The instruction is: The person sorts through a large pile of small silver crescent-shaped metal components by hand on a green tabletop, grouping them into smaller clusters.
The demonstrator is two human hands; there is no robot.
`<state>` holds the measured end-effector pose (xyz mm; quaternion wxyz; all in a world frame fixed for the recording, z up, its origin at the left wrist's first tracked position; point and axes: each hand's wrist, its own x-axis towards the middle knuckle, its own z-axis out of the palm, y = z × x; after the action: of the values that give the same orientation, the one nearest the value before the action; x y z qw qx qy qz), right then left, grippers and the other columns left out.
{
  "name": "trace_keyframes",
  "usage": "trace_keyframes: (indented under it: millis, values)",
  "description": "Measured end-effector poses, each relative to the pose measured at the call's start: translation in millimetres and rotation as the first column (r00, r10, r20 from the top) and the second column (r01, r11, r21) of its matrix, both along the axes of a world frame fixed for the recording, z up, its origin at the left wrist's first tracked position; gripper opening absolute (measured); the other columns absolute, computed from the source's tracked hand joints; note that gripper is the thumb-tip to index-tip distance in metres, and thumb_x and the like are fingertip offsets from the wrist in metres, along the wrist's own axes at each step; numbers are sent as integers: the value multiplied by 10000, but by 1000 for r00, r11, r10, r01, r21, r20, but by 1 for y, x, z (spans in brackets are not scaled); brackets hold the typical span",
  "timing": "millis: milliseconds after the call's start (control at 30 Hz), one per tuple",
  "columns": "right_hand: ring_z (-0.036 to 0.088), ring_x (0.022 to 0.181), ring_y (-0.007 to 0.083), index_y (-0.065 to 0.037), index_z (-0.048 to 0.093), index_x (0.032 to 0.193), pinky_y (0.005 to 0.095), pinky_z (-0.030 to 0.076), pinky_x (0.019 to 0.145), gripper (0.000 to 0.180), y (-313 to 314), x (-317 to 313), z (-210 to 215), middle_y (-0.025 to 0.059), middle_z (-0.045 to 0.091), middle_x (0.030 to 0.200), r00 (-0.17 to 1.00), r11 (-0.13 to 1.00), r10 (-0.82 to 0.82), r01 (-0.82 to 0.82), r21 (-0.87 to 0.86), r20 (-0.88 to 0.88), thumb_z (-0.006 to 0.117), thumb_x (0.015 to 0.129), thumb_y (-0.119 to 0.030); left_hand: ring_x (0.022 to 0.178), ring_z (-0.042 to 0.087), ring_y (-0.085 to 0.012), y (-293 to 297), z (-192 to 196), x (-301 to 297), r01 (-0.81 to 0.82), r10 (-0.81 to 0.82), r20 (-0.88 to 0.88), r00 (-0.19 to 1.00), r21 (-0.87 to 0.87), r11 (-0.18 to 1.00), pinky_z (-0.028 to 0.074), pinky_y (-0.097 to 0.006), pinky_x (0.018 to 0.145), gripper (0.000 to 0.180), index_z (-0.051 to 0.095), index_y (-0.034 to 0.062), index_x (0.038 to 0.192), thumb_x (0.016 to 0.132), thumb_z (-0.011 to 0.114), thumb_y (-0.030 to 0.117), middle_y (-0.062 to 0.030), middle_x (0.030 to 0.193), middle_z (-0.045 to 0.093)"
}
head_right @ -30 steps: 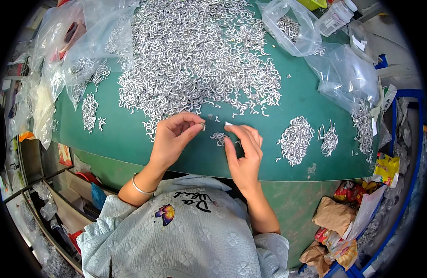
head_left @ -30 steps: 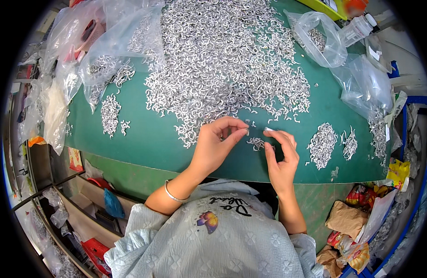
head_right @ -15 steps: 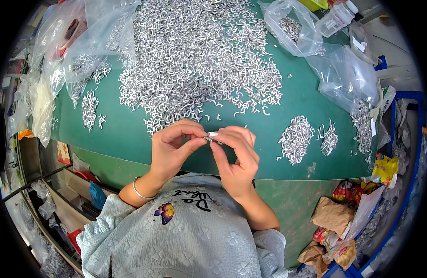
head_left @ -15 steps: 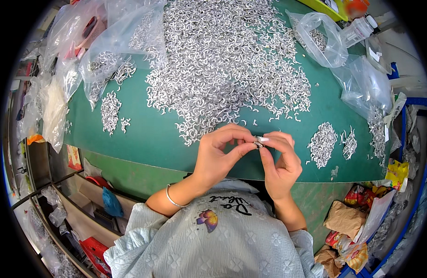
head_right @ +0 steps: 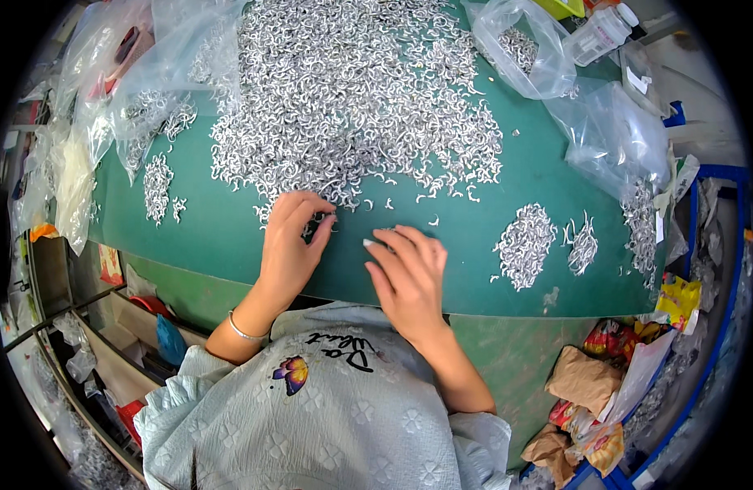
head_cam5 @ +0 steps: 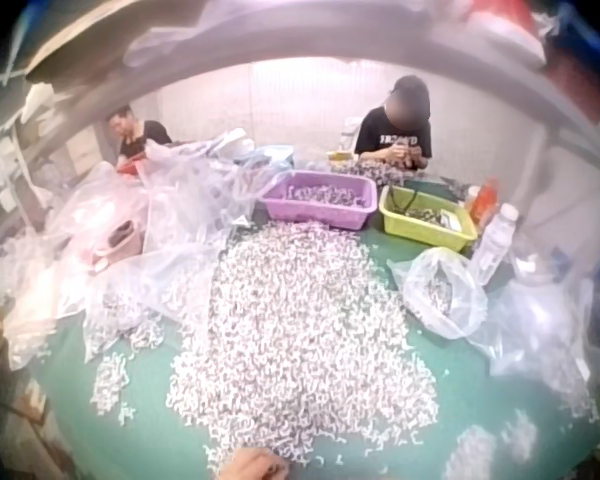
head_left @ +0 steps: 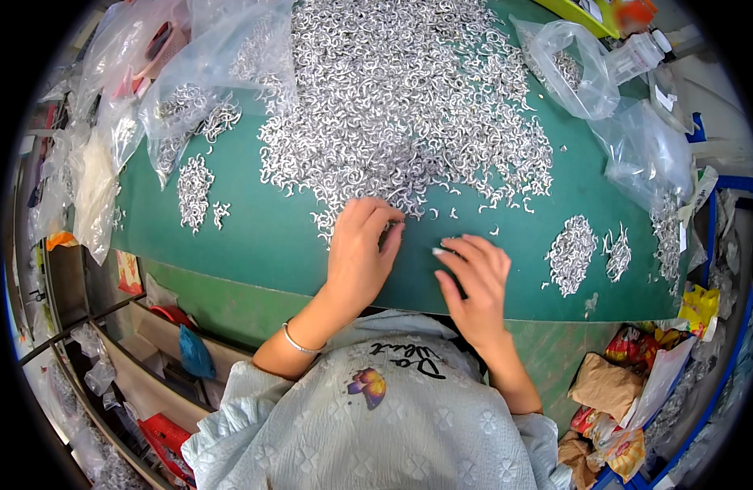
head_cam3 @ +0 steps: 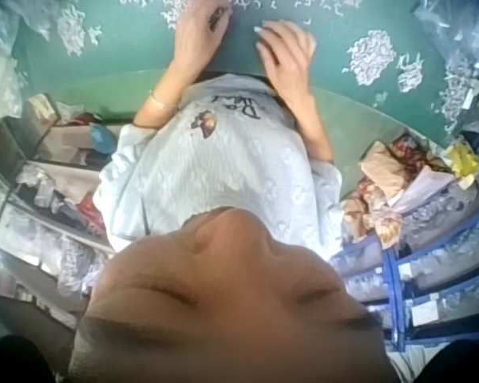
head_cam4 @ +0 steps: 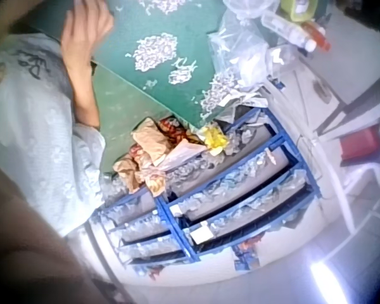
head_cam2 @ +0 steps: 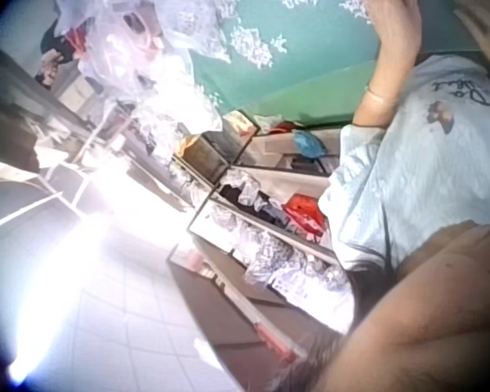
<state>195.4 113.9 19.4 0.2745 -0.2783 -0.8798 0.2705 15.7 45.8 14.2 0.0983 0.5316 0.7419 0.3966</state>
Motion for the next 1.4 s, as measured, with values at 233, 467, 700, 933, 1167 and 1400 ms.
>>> trace_keyframes:
  millis: [233, 467, 700, 933, 1167, 1400]
  values:
    - [546, 1213, 272, -59, 686, 1065, 503, 288, 1054, 240, 20, 28, -19, 48, 646, 1146, 967, 965, -182, 141, 222, 178, 684, 825, -50, 1050, 518, -272, 25, -2, 17, 292, -305, -166, 938, -97, 951, 387, -373, 842, 399, 633, 22, 1175, 776, 615, -2, -94, 1187, 558]
    - [525, 1251, 304, -41, 647, 1162, 484, 296, 1070, 292, 47, 23, -6, 87, 645, 1206, 932, 923, -353, 332, 195, 86, 642, 869, -37, 1145, 466, -293, 3, -3, 38, 305, -395, -333, 856, -293, 906, 361, -398, 891, 500, 539, -65, 1279, 789, 576, 27, -120, 1375, 467]
    - [428, 1357, 326, 5, 567, 1279, 618, 202, 1111, 394, 6, -1, -1, 136, 586, 1314, 956, 999, -33, 20, 49, 291, 618, 896, -73, 1148, 473, -303, -36, 6, 28, 308, -400, -216, 891, -360, 881, 361, -407, 888, 504, 532, -62, 1288, 791, 579, 4, -123, 1401, 464]
    - [436, 1357, 344, 3, 579, 1265, 585, 201, 1126, 365, 24, 6, 1, 145, 590, 1321, 970, 993, -122, 119, 29, 210, 599, 907, -64, 1121, 514, -294, -49, 3, 30, 268, -287, -51, 956, -236, 934, 369, -403, 894, 461, 574, -7, 1252, 795, 638, -22, -112, 1298, 534]
    - [519, 1283, 328, 5, 601, 1229, 569, 233, 1105, 353, 9, 7, 1, 120, 653, 1212, 989, 996, -69, 76, -49, 128, 632, 881, -42, 1016, 542, -271, -45, -2, 29, 209, -210, 8, 978, -128, 970, 373, -380, 840, 373, 627, 36, 1164, 797, 684, 3, -90, 1113, 575]
    - [587, 1151, 282, -31, 647, 1174, 459, 312, 1050, 385, 5, -4, -4, 101, 680, 1073, 992, 992, -124, 125, -30, 23, 714, 796, -13, 895, 541, -240, -33, -4, 27, 85, -84, 28, 996, -53, 995, 359, -361, 783, 329, 660, 60, 1105, 783, 701, 4, -57, 999, 580]
